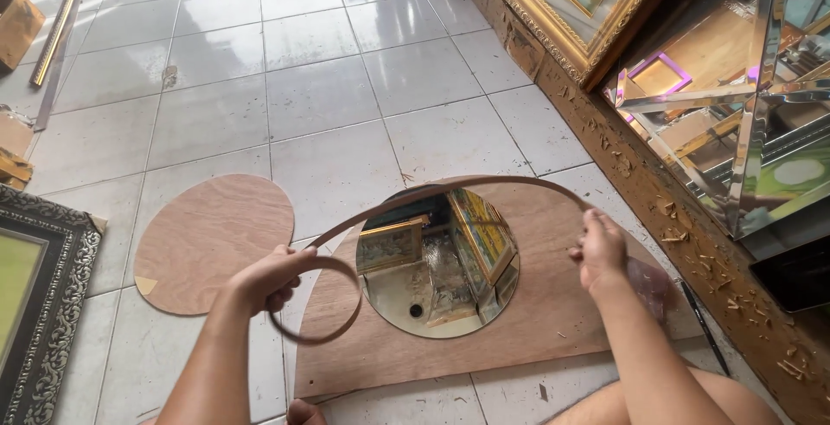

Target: Sanding the edges of a wooden backing board and then fitting a circular mirror into a flexible frame.

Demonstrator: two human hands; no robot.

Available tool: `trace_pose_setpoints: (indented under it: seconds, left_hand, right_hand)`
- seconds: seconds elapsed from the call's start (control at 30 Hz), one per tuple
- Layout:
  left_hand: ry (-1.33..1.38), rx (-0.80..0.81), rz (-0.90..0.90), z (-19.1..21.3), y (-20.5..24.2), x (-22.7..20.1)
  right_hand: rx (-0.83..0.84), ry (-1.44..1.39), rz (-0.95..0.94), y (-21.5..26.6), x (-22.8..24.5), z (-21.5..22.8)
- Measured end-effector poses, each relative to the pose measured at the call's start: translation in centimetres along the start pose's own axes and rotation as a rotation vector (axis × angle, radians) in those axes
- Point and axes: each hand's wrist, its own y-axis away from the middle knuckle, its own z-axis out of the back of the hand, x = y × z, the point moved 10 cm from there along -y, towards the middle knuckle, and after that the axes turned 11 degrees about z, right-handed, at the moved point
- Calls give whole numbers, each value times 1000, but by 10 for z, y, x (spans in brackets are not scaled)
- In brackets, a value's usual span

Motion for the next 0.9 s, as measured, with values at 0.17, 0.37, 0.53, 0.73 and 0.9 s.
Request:
trace_pose_setpoints:
  seconds: [0.17,0.37,0.53,0.73,0.9]
  left_hand:
    - [145,-127,-2,-24,-18,6]
    - [-101,-389,-91,-25,-14,3]
    - [-129,-407,-149,-35,20,-14]
    - [-198,-386,-172,-51,59,-26]
    - [-291,-343,-145,-56,52,-21]
  right_hand:
    - [113,185,37,17,-25,-35]
    - [275,606,183,-21,-69,-50]
    - [320,784,238,-6,-54,-54]
    - [420,902,267,-3,-73,-65]
    - [506,994,317,21,-63,-68]
